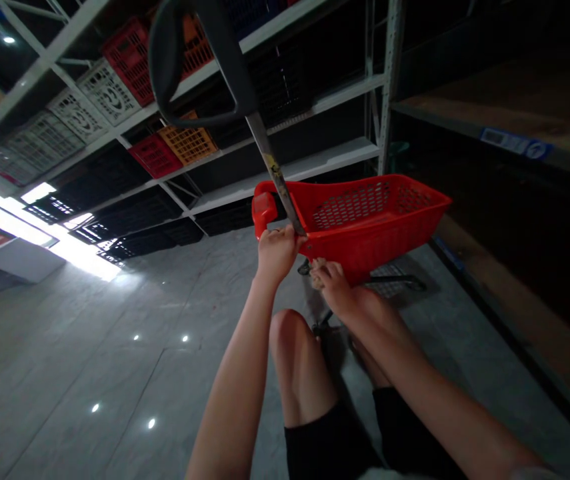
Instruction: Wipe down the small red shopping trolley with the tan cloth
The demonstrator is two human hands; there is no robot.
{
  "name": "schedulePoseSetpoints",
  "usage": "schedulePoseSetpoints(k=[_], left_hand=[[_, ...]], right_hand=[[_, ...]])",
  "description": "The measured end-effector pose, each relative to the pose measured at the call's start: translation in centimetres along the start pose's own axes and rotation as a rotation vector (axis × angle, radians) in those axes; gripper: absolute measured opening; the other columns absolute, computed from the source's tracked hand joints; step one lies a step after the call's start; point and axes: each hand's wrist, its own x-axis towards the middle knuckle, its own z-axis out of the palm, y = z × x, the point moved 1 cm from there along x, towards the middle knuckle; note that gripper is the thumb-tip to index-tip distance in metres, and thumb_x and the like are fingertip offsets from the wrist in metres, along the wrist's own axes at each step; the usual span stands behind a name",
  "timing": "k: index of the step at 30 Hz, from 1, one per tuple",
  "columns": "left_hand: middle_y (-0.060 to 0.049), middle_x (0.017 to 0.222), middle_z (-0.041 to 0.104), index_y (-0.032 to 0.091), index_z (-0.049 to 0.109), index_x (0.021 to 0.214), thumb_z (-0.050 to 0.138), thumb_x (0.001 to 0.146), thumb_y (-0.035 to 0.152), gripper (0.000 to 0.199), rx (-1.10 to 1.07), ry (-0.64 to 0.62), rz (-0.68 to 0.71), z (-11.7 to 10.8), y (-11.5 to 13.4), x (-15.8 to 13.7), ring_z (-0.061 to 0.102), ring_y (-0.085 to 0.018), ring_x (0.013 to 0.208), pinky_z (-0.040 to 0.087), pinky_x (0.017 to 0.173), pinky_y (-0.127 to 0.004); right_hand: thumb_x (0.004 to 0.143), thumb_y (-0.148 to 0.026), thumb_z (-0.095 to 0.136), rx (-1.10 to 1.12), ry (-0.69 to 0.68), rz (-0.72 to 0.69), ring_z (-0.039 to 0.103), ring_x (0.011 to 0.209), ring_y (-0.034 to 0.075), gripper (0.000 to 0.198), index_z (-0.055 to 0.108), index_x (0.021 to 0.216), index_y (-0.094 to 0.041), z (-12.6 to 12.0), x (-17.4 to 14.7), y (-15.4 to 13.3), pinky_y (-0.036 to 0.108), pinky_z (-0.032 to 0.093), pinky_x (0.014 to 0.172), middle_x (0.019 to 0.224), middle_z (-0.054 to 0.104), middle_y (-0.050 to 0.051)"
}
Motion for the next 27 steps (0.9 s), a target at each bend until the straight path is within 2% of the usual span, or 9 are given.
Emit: schedulePoseSetpoints(k=[3, 7, 10, 12, 15, 18, 20, 23, 27], left_hand=[[-0.015, 0.096, 0.076, 0.014, 0.065, 0.108, 0.043, 0.106, 0.041, 0.035, 0.005, 0.01, -0.005, 0.2, -0.1, 0.1, 0.072, -0.028, 0.095, 0.046, 0.082, -0.038], [-0.015, 0.094, 0.076, 0.014, 0.065, 0.107, 0.046, 0.104, 0.034, 0.028, 0.002, 0.036, 0.02, 0.3, -0.3, -0.1, 0.072, -0.029, 0.093, 0.046, 0.08, -0.039], [-0.014, 0.092, 0.075, 0.015, 0.066, 0.105, 0.045, 0.103, 0.031, 0.027, -0.015, 0.052, 0.038, 0.2, -0.4, -0.3, 0.071, -0.029, 0.091, 0.046, 0.081, -0.04], [-0.015, 0.091, 0.075, 0.015, 0.067, 0.102, 0.046, 0.103, 0.034, 0.028, -0.036, 0.063, 0.024, 0.1, -0.5, -0.3, 0.071, -0.03, 0.091, 0.047, 0.082, -0.041], [-0.015, 0.089, 0.075, 0.016, 0.067, 0.1, 0.047, 0.103, 0.039, 0.03, -0.071, 0.066, -0.009, 0.0, -0.5, -0.4, 0.071, -0.03, 0.091, 0.047, 0.083, -0.041], [-0.016, 0.091, 0.074, 0.018, 0.066, 0.101, 0.048, 0.102, 0.043, 0.031, -0.118, 0.055, -0.035, -0.1, -0.5, -0.3, 0.071, -0.03, 0.091, 0.046, 0.085, -0.041], [-0.016, 0.092, 0.074, 0.018, 0.065, 0.101, 0.048, 0.102, 0.045, 0.031, -0.128, 0.053, -0.036, 0.0, -0.6, -0.4, 0.07, -0.03, 0.091, 0.046, 0.085, -0.041], [-0.015, 0.091, 0.074, 0.019, 0.064, 0.099, 0.047, 0.102, 0.046, 0.032, -0.094, 0.058, -0.021, 0.0, -0.7, -0.4, 0.07, -0.03, 0.09, 0.045, 0.084, -0.041], [-0.014, 0.09, 0.074, 0.019, 0.065, 0.099, 0.045, 0.102, 0.045, 0.033, -0.078, 0.042, -0.03, -0.1, -0.8, -0.4, 0.07, -0.029, 0.09, 0.045, 0.085, -0.04]], right_hand=[[0.084, -0.006, 0.05, -0.013, 0.052, 0.06, 0.059, 0.102, 0.024, 0.035, 0.072, 0.103, -0.025, 0.8, -0.6, -0.9, 0.044, 0.058, 0.095, 0.105, 0.059, 0.008], [0.086, -0.011, 0.057, 0.029, 0.256, -0.013, 0.057, 0.114, 0.023, 0.039, 0.068, 0.119, -0.028, -0.2, 5.9, -5.4, 0.041, 0.054, 0.103, 0.121, 0.057, 0.006], [0.089, -0.012, 0.056, -0.015, 0.335, -0.063, 0.053, 0.122, 0.024, 0.038, 0.066, 0.119, -0.032, -1.1, 9.7, -6.7, 0.045, 0.048, 0.111, 0.125, 0.061, 0.004], [0.091, -0.015, 0.056, -0.072, 0.327, -0.058, 0.051, 0.127, 0.025, 0.039, 0.064, 0.124, -0.033, -0.8, 8.9, -5.5, 0.047, 0.045, 0.115, 0.129, 0.062, 0.004], [0.092, -0.017, 0.058, -0.161, 0.242, -0.027, 0.048, 0.133, 0.028, 0.041, 0.063, 0.131, -0.031, 0.6, 2.9, -2.1, 0.051, 0.045, 0.115, 0.139, 0.06, 0.008], [0.088, -0.018, 0.064, -0.189, 0.147, 0.034, 0.048, 0.133, 0.031, 0.031, 0.07, 0.117, -0.027, 2.3, -3.5, 0.5, 0.055, 0.048, 0.111, 0.141, 0.058, 0.01], [0.087, -0.02, 0.068, -0.2, 0.153, 0.112, 0.047, 0.132, 0.031, 0.022, 0.073, 0.107, -0.026, 2.8, -5.1, 0.7, 0.056, 0.049, 0.109, 0.143, 0.056, 0.009], [0.09, -0.027, 0.067, -0.21, 0.299, 0.181, 0.051, 0.123, 0.028, 0.011, 0.075, 0.098, -0.027, 2.3, -2.6, -1.4, 0.052, 0.052, 0.104, 0.136, 0.059, 0.008], [0.095, -0.031, 0.063, -0.126, 0.336, 0.014, 0.057, 0.12, 0.025, 0.015, 0.071, 0.108, -0.03, 0.4, 3.7, -4.9, 0.047, 0.051, 0.107, 0.131, 0.063, 0.006]])
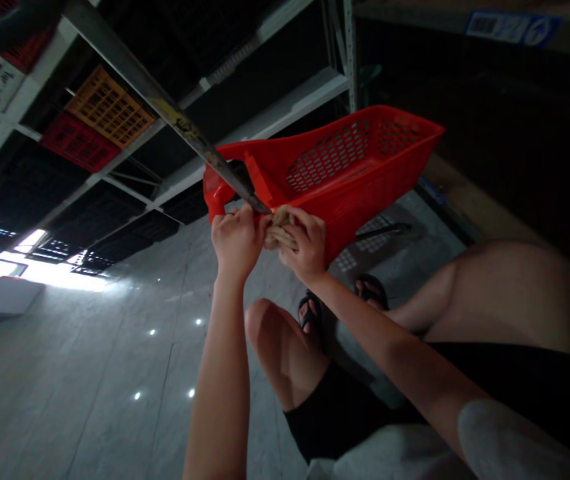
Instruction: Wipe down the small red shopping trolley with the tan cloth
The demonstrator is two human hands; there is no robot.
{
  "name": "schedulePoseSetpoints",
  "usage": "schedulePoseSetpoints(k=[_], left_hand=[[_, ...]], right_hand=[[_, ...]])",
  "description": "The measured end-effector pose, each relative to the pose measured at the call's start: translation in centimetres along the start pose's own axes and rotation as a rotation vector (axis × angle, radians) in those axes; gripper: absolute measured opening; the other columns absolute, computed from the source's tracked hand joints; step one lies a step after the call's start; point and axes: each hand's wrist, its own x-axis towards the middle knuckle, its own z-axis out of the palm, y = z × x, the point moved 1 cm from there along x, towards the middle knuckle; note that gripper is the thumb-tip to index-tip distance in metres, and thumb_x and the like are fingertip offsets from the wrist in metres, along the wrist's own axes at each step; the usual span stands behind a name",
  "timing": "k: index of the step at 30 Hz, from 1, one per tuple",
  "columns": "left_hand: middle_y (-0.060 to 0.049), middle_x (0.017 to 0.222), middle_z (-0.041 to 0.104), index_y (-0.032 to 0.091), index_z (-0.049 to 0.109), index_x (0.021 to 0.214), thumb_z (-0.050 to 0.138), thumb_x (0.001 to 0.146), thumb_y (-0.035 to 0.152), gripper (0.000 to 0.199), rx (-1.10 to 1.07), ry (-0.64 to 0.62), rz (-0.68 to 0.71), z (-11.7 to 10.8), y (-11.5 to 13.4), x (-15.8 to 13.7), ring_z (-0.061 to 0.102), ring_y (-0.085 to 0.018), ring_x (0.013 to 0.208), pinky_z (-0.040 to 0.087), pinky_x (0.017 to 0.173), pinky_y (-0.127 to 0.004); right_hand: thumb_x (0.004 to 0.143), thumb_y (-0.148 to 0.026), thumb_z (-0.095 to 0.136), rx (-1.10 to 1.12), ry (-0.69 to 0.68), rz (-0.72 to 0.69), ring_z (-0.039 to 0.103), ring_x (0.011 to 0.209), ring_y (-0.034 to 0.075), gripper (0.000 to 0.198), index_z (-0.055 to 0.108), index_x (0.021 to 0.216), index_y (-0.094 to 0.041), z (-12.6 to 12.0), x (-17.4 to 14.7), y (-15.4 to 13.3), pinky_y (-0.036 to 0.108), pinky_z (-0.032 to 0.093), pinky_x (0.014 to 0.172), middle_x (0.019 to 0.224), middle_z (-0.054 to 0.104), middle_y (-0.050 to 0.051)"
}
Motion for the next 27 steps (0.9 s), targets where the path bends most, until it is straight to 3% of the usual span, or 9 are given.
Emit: schedulePoseSetpoints(k=[2, 4, 8, 11, 13, 17, 20, 22, 27], left_hand=[[-0.014, 0.092, 0.074, 0.019, 0.065, 0.1, 0.043, 0.103, 0.046, 0.035, 0.004, -0.006, 0.003, -0.1, 0.0, 0.0, 0.07, -0.029, 0.09, 0.045, 0.086, -0.04], [-0.014, 0.092, 0.074, 0.019, 0.065, 0.101, 0.044, 0.103, 0.048, 0.036, 0.015, -0.003, 0.009, -0.1, 0.0, 0.0, 0.07, -0.029, 0.09, 0.046, 0.087, -0.04], [-0.013, 0.091, 0.074, 0.019, 0.066, 0.103, 0.045, 0.103, 0.049, 0.036, 0.054, -0.001, 0.012, -0.3, 0.1, 0.0, 0.069, -0.028, 0.086, 0.046, 0.086, -0.04], [-0.013, 0.09, 0.073, 0.019, 0.066, 0.105, 0.043, 0.104, 0.049, 0.039, 0.091, -0.01, 0.018, -0.3, 0.1, -0.1, 0.069, -0.027, 0.085, 0.046, 0.086, -0.04], [-0.013, 0.09, 0.072, 0.018, 0.067, 0.106, 0.041, 0.104, 0.05, 0.042, 0.099, -0.011, 0.017, -0.3, 0.1, -0.1, 0.069, -0.027, 0.085, 0.046, 0.086, -0.04], [-0.011, 0.086, 0.071, 0.018, 0.067, 0.102, 0.042, 0.102, 0.054, 0.043, 0.092, 0.011, 0.019, -0.2, -0.1, -0.2, 0.069, -0.027, 0.083, 0.046, 0.084, -0.04], [-0.01, 0.083, 0.071, 0.019, 0.067, 0.1, 0.045, 0.1, 0.054, 0.041, 0.088, 0.028, 0.013, -0.1, -0.2, -0.3, 0.068, -0.027, 0.082, 0.047, 0.083, -0.04], [-0.01, 0.083, 0.07, 0.019, 0.067, 0.099, 0.045, 0.1, 0.054, 0.041, 0.084, 0.031, 0.001, 0.0, -0.2, -0.3, 0.068, -0.028, 0.082, 0.047, 0.083, -0.041], [-0.012, 0.09, 0.072, 0.018, 0.067, 0.1, 0.044, 0.1, 0.054, 0.043, 0.042, 0.043, -0.025, 0.2, -0.2, -0.5, 0.068, -0.03, 0.095, 0.047, 0.094, -0.045]], right_hand=[[0.097, -0.03, 0.06, 0.049, -0.077, -0.057, 0.059, 0.118, 0.024, 0.019, 0.069, 0.114, -0.029, 0.0, 1.2, -0.2, 0.045, 0.051, 0.107, 0.13, 0.065, 0.006], [0.097, -0.026, 0.059, 0.05, -0.178, -0.031, 0.06, 0.114, 0.023, 0.022, 0.068, 0.117, -0.029, -0.1, -0.1, 1.2, 0.044, 0.052, 0.105, 0.127, 0.066, 0.006], [0.091, -0.012, 0.058, -0.03, -0.371, 0.234, 0.063, 0.104, 0.023, 0.028, 0.072, 0.11, -0.026, -0.9, -7.4, 6.2, 0.04, 0.054, 0.098, 0.113, 0.064, 0.008], [0.087, -0.009, 0.055, -0.047, -0.317, 0.406, 0.063, 0.095, 0.022, 0.024, 0.072, 0.1, -0.021, -1.7, -10.7, 8.3, 0.039, 0.057, 0.089, 0.106, 0.06, 0.009], [0.086, -0.009, 0.055, -0.004, -0.191, 0.433, 0.063, 0.096, 0.021, 0.023, 0.071, 0.098, -0.021, -1.9, -9.3, 7.8, 0.038, 0.057, 0.09, 0.108, 0.058, 0.009], [0.09, -0.012, 0.054, 0.13, 0.073, 0.255, 0.061, 0.107, 0.02, 0.025, 0.07, 0.105, -0.025, -1.8, -0.6, 3.8, 0.039, 0.054, 0.102, 0.112, 0.056, 0.007], [0.094, -0.012, 0.049, 0.191, 0.1, 0.152, 0.058, 0.117, 0.02, 0.029, 0.068, 0.108, -0.028, -1.4, 3.9, 1.5, 0.04, 0.05, 0.11, 0.118, 0.054, 0.006], [0.094, -0.012, 0.046, 0.184, 0.071, 0.107, 0.057, 0.12, 0.02, 0.031, 0.066, 0.111, -0.029, -1.2, 3.9, 1.4, 0.043, 0.049, 0.112, 0.122, 0.054, 0.006], [0.09, -0.026, 0.06, 0.08, 0.034, 0.127, 0.052, 0.132, 0.029, 0.049, 0.046, 0.137, -0.027, -1.1, -0.9, 2.2, 0.053, 0.046, 0.115, 0.138, 0.048, 0.013]])
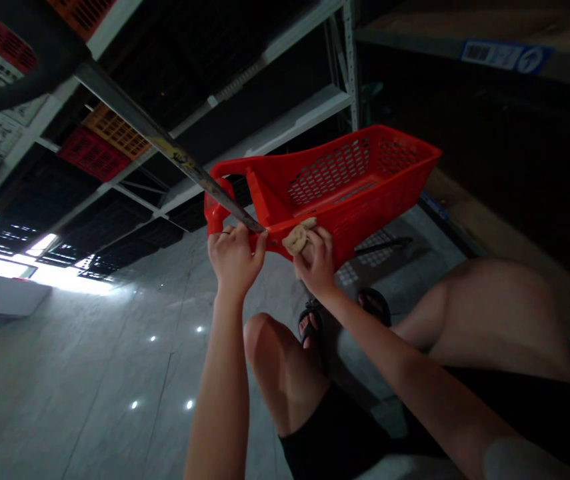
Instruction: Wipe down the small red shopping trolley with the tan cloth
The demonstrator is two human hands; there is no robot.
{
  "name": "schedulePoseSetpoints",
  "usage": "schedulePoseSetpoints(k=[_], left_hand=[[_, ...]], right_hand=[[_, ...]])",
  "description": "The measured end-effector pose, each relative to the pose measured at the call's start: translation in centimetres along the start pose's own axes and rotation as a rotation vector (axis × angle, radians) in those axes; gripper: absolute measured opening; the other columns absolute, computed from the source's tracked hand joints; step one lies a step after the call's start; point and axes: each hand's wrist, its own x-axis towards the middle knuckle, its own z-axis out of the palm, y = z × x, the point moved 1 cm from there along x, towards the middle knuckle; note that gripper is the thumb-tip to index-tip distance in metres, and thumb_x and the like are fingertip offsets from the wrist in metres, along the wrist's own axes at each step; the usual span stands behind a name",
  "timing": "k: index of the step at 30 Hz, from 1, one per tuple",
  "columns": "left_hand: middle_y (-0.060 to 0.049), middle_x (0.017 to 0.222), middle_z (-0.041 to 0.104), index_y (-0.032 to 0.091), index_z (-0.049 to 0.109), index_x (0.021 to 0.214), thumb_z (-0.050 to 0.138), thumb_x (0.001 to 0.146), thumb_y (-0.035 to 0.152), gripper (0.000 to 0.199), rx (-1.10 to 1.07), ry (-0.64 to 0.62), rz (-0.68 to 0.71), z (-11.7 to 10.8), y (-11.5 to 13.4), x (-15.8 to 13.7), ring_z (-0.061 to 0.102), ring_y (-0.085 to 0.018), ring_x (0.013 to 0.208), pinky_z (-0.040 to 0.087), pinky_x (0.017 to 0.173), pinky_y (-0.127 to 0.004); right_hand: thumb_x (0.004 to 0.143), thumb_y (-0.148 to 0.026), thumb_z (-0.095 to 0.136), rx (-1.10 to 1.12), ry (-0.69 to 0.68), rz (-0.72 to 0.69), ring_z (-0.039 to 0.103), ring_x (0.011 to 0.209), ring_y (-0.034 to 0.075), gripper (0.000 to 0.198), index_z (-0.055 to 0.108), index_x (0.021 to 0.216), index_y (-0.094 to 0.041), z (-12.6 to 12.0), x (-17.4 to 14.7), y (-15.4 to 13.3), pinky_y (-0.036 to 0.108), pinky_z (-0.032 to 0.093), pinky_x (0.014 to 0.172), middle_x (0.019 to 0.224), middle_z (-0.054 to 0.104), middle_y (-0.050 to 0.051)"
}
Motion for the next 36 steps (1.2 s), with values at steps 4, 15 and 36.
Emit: schedulePoseSetpoints(k=[4, 15, 36], left_hand=[[-0.019, 0.127, 0.069, 0.016, 0.057, 0.131, 0.051, 0.099, 0.052, 0.049, -0.109, 0.083, -0.102, -1.0, 1.2, -0.8, 0.059, -0.036, 0.127, 0.043, 0.107, -0.052], [-0.009, 0.142, 0.065, 0.023, 0.055, 0.143, 0.04, 0.103, 0.02, 0.042, -0.161, 0.157, 0.17, -1.6, 8.6, -0.3, 0.056, -0.024, 0.137, 0.043, 0.114, -0.042], [-0.01, 0.094, 0.078, 0.022, 0.072, 0.107, 0.03, 0.109, 0.03, 0.043, 0.035, -0.02, 0.189, 3.6, 6.8, 2.3, 0.071, -0.025, 0.089, 0.043, 0.076, -0.038]], right_hand=[[0.089, -0.026, 0.066, 0.012, 0.036, -0.031, 0.054, 0.129, 0.028, 0.053, 0.045, 0.137, -0.028, 0.1, 0.2, -1.6, 0.05, 0.049, 0.113, 0.132, 0.049, 0.013], [0.081, -0.01, 0.054, -0.011, -0.086, 0.103, 0.059, 0.118, 0.025, 0.04, 0.064, 0.116, -0.026, -3.5, 0.7, 7.4, 0.046, 0.051, 0.107, 0.125, 0.054, 0.01], [0.078, -0.015, 0.057, -0.025, 0.263, 0.365, 0.062, 0.102, 0.023, 0.022, 0.064, 0.097, -0.022, -6.0, 4.7, 10.9, 0.043, 0.053, 0.099, 0.103, 0.064, 0.007]])
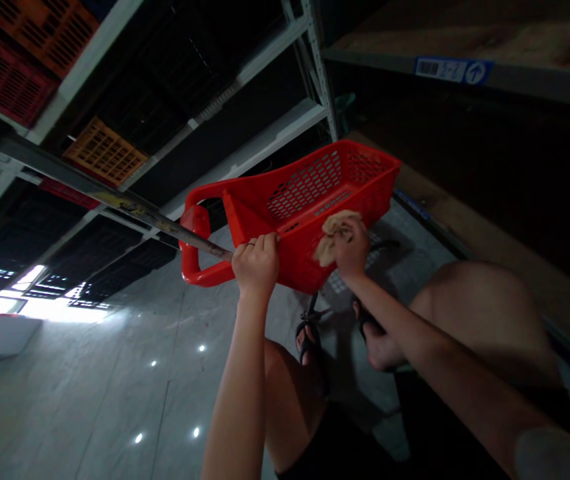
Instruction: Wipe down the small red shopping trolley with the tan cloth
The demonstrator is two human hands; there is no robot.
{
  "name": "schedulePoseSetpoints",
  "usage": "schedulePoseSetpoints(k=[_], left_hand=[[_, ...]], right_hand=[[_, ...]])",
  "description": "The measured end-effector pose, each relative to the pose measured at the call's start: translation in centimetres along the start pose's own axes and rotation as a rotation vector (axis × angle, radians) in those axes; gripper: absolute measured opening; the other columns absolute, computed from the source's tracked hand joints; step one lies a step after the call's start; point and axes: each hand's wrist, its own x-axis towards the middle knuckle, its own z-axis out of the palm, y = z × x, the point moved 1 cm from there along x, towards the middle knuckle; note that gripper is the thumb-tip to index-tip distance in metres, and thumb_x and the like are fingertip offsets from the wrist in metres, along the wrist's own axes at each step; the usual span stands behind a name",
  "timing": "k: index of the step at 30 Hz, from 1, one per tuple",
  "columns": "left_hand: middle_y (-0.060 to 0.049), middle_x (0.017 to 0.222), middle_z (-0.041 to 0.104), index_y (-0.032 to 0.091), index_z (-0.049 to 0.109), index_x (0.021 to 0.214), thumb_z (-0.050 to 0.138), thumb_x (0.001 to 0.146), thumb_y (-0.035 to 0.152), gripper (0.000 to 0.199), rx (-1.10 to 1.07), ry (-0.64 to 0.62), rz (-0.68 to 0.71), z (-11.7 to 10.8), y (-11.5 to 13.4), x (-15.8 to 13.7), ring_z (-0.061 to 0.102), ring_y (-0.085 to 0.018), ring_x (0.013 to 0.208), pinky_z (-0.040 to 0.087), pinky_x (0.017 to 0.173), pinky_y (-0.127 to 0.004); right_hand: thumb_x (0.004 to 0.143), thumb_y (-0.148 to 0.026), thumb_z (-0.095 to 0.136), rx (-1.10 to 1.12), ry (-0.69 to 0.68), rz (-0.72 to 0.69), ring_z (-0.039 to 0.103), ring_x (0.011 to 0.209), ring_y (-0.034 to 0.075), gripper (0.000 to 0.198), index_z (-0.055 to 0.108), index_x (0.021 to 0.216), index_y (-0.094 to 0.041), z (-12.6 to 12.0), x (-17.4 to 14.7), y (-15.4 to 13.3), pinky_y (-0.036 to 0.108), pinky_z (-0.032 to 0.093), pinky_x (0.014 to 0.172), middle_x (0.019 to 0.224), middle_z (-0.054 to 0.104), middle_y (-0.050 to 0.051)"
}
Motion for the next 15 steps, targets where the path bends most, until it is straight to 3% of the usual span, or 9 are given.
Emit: schedulePoseSetpoints(k=[3, 5, 8, 12, 14, 15], left_hand=[[-0.01, 0.092, 0.078, 0.022, 0.072, 0.105, 0.029, 0.109, 0.03, 0.044, -0.009, 0.0, 0.005, 0.0, 0.4, 0.1, 0.071, -0.024, 0.088, 0.042, 0.075, -0.038], [-0.01, 0.092, 0.078, 0.021, 0.073, 0.104, 0.031, 0.109, 0.029, 0.043, -0.005, 0.01, 0.012, 0.0, 0.7, 0.2, 0.071, -0.024, 0.087, 0.041, 0.074, -0.038], [-0.009, 0.089, 0.078, 0.021, 0.073, 0.101, 0.036, 0.108, 0.028, 0.039, 0.013, 0.054, 0.021, 0.1, 0.8, 0.3, 0.071, -0.024, 0.083, 0.04, 0.072, -0.038], [-0.007, 0.087, 0.078, 0.02, 0.074, 0.099, 0.042, 0.107, 0.026, 0.033, 0.037, 0.124, 0.029, 0.5, 0.4, 0.0, 0.071, -0.023, 0.08, 0.039, 0.07, -0.037], [-0.006, 0.086, 0.078, 0.02, 0.074, 0.1, 0.043, 0.107, 0.027, 0.032, 0.049, 0.146, 0.036, 0.7, 0.0, -0.2, 0.07, -0.023, 0.079, 0.038, 0.07, -0.038], [-0.006, 0.085, 0.078, 0.02, 0.074, 0.1, 0.044, 0.107, 0.027, 0.032, 0.054, 0.152, 0.039, 0.7, -0.1, -0.2, 0.07, -0.023, 0.078, 0.038, 0.07, -0.038]], right_hand=[[0.077, -0.012, 0.051, -0.002, 0.179, -0.002, 0.061, 0.104, 0.022, 0.029, 0.063, 0.102, -0.02, -1.2, 6.8, 1.1, 0.044, 0.05, 0.102, 0.104, 0.062, 0.007], [0.078, -0.012, 0.049, -0.015, 0.225, -0.019, 0.061, 0.106, 0.022, 0.03, 0.063, 0.103, -0.02, -1.2, 7.7, 1.4, 0.046, 0.048, 0.104, 0.105, 0.061, 0.007], [0.08, -0.014, 0.049, -0.023, 0.152, -0.037, 0.061, 0.111, 0.024, 0.026, 0.065, 0.1, -0.021, -0.2, 2.3, 1.3, 0.046, 0.046, 0.107, 0.106, 0.063, 0.009], [0.079, -0.016, 0.051, 0.001, -0.208, 0.068, 0.063, 0.11, 0.027, 0.024, 0.067, 0.097, -0.021, 0.9, -9.6, 1.4, 0.047, 0.05, 0.103, 0.106, 0.065, 0.012], [0.075, -0.016, 0.054, 0.025, -0.359, 0.138, 0.065, 0.104, 0.027, 0.023, 0.067, 0.093, -0.021, 0.8, -12.4, 1.6, 0.046, 0.053, 0.098, 0.102, 0.067, 0.011], [0.073, -0.016, 0.054, 0.037, -0.391, 0.16, 0.066, 0.102, 0.027, 0.022, 0.067, 0.091, -0.022, 0.7, -12.3, 1.7, 0.046, 0.054, 0.097, 0.102, 0.068, 0.011]])
